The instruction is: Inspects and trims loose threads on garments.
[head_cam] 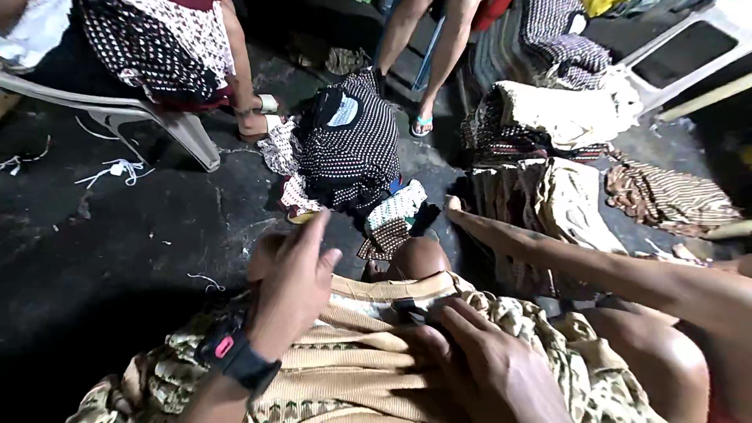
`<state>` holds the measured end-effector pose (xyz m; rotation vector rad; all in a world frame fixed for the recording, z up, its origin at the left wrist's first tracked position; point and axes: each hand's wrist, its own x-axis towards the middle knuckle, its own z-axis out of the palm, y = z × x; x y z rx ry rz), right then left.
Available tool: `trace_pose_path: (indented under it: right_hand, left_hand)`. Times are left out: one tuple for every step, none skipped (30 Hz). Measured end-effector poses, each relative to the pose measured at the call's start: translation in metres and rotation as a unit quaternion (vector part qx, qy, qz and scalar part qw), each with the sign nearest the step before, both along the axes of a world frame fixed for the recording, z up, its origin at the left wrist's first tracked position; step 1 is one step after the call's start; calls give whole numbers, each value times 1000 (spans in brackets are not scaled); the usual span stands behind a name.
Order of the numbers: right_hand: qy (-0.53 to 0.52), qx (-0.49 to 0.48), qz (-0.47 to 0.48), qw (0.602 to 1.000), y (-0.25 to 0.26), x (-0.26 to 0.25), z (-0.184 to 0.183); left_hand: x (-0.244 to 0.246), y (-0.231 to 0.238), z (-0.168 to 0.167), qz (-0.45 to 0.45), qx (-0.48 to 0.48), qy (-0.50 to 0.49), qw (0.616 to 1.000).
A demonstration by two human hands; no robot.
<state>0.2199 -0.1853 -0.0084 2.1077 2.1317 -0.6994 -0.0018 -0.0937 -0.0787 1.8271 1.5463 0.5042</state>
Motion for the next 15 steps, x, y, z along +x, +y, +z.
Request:
trace_pose_path:
  right_hand:
    - [-4,35,3,999,-4,4,-10]
    - [-15,81,5,997,-8,7,-22]
    - [-16,107,2,994,-10,8,-28]
    - [-11,112,0,994,-11,7,-30]
    - [-5,103,-2,995,-10,7,-28]
    - [0,85,-4,996,-9,7,-26]
    - [6,62,-5,998,-6,8,-21]
    - [14,38,-7,999,-2,8,-16]
    - [17,26,-12,999,0,7,-13]
    - [12,26,-17,999,0,7,-12]
    - [2,36,-21,999,-2,7,-14]
    - [-14,54,-24,998,-5,6,-19]
    - [-26,68,-24,997,-7,5,-21]
    - [-37,74,-23,996,-7,3,-22]
    - [-48,75,-21,996,-6,2,-23]
  left_hand:
    - [4,-6,0,-45,15,-28,999]
    - [11,-12,0,-88,18,-43,995]
    - [18,-17,0,-132,10,-45,990]
    - [24,-21,0,-176,-3,-40,983]
    - [30,-24,-1,-221,-12,-29,975]
    - [34,-26,-3,-258,-11,-11,966]
    - [37,-25,-5,-284,1,5,959]
    - [40,-23,-8,-298,23,18,954]
    - [41,-21,-12,-303,54,24,951]
    - [41,-20,-14,-302,78,29,950]
    - [42,-20,-15,-294,101,36,950]
    - [43,-21,-16,-277,125,39,952]
    - [43,-22,-16,-257,148,43,954]
    - [43,-22,-16,-236,167,50,956]
    - [43,-23,-15,-217,176,60,958]
